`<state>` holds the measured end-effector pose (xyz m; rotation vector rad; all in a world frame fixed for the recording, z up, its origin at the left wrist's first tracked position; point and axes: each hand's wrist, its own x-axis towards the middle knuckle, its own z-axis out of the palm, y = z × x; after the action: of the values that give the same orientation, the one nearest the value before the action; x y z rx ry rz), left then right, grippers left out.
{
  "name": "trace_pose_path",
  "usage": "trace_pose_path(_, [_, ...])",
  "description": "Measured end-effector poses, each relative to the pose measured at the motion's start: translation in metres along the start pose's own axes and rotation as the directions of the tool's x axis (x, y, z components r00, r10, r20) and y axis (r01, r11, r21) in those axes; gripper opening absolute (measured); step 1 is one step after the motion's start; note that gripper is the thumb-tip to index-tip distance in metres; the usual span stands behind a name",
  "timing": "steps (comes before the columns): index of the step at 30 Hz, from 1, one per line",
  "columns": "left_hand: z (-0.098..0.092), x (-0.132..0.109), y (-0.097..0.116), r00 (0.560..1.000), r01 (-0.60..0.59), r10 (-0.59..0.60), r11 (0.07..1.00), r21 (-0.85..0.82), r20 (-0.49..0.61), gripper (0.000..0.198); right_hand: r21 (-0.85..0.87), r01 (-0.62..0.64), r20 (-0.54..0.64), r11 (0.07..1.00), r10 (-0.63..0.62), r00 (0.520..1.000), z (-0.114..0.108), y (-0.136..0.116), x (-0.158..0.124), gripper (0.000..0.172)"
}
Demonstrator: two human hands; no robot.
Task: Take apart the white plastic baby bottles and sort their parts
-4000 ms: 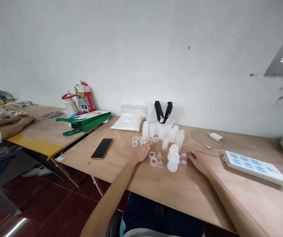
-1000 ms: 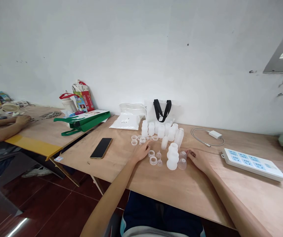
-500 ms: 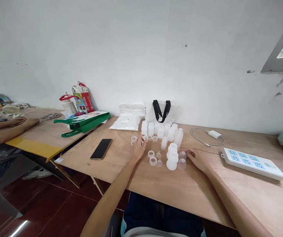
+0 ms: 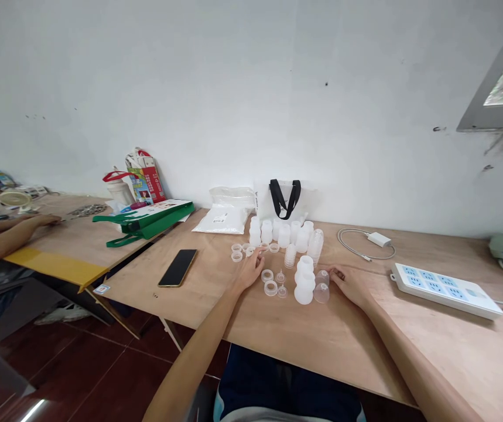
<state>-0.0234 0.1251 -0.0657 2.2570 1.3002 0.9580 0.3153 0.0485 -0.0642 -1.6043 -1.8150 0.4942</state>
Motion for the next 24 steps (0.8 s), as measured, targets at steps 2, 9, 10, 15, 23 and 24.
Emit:
trace_pose_path(2, [0.000, 0.000, -0.001, 1.000, 0.000, 0.000, 1.000, 0.018, 0.009, 0.037, 0.004, 0.004, -0.001, 1.000, -0.004, 1.000, 0.001, 0.000, 0.000, 0.029])
trace_pose_path(9, [0.004, 0.001, -0.005, 1.000, 0.022, -0.023, 0.999, 0.037, 0.010, 0.037, -0.003, 0.008, -0.025, 1.000, -0.009, 1.000, 0.001, 0.000, -0.001, 0.027])
trace_pose_path(10, [0.004, 0.001, -0.005, 1.000, 0.025, -0.025, 0.999, 0.037, 0.013, 0.037, -0.001, 0.014, -0.021, 1.000, -0.014, 1.000, 0.001, 0.001, -0.001, 0.028])
trace_pose_path(15, [0.001, 0.000, -0.003, 0.999, 0.025, -0.026, 0.999, 0.036, 0.030, 0.038, 0.024, 0.035, -0.018, 0.999, -0.034, 0.999, 0.003, 0.007, 0.000, 0.030])
trace_pose_path(23, [-0.004, -0.001, 0.003, 0.998, 0.013, -0.018, 0.997, 0.072, 0.066, 0.033, 0.025, 0.031, -0.013, 0.999, -0.031, 0.999, 0.005, 0.007, 0.001, 0.029])
trace_pose_path(24, [-0.004, 0.000, 0.004, 0.998, 0.001, -0.007, 0.997, 0.077, 0.068, 0.031, 0.022, 0.027, -0.015, 0.999, -0.027, 1.000, 0.004, 0.006, 0.001, 0.029])
